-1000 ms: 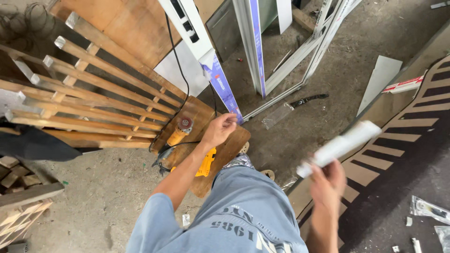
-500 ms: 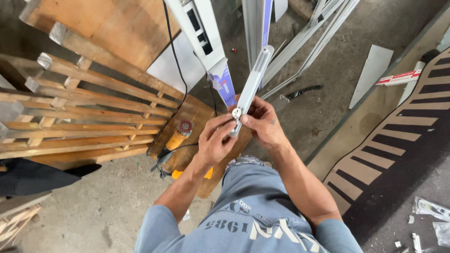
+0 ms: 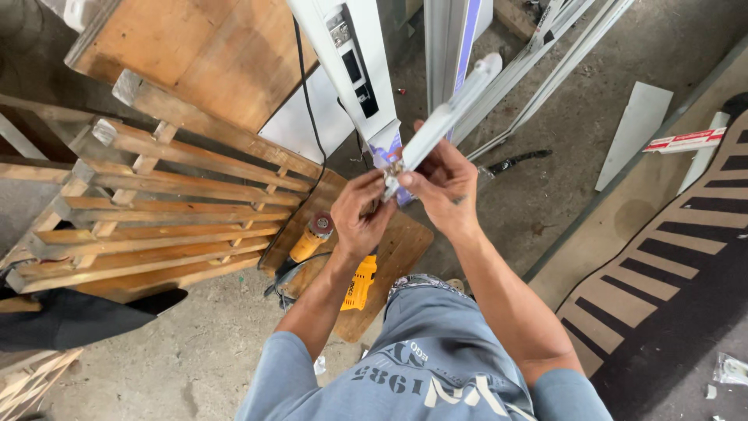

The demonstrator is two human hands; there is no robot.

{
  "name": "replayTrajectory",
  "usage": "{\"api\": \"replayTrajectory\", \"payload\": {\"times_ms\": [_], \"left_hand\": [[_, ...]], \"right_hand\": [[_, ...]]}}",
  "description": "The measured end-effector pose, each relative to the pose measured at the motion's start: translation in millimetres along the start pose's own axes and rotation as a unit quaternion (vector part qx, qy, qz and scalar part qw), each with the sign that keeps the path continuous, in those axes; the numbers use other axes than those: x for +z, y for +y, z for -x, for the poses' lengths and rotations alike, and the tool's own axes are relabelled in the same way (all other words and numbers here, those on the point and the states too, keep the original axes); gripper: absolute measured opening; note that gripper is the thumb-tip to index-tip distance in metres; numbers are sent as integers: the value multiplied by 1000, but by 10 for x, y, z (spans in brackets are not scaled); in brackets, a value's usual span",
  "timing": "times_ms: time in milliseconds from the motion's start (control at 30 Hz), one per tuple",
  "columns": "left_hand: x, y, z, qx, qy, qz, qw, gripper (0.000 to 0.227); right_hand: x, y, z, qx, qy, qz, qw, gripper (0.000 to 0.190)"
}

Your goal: The person assembles aluminum window frames by inserting metal hardware into the frame profiles and securing them with a screwdriver. They handle multiple frame sections, remove protective film, and use a manual screwdriver to tighten screws into the installed components.

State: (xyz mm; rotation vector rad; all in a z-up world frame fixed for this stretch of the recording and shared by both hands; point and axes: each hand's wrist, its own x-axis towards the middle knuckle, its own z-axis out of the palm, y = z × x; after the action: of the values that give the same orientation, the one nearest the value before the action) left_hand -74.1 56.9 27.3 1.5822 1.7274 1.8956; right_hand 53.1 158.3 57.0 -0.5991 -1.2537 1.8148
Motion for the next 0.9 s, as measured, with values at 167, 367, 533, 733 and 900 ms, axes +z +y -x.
{"api": "replayTrajectory", "payload": {"times_ms": [167, 367, 533, 733, 900], "left_hand": [[-190, -149, -298, -22, 36, -3, 999, 40], [-357, -232, -887, -115, 82, 140, 980, 49], [-391, -92, -1355, -11, 18, 121, 992, 75], [-250, -33, -1538, -34, 25, 130, 991, 69], [-194, -54, -1552, -45, 51, 121, 990, 66]], "right_hand": [[182, -77, -400, -163, 39, 266, 949, 65], [508, -213, -673, -241, 59, 420, 873, 62], [621, -164, -748, -263, 75, 455, 848, 52], [609, -70, -736, -268, 90, 472, 835, 52], [601, -13, -741, -272, 97, 462, 839, 46]]}}
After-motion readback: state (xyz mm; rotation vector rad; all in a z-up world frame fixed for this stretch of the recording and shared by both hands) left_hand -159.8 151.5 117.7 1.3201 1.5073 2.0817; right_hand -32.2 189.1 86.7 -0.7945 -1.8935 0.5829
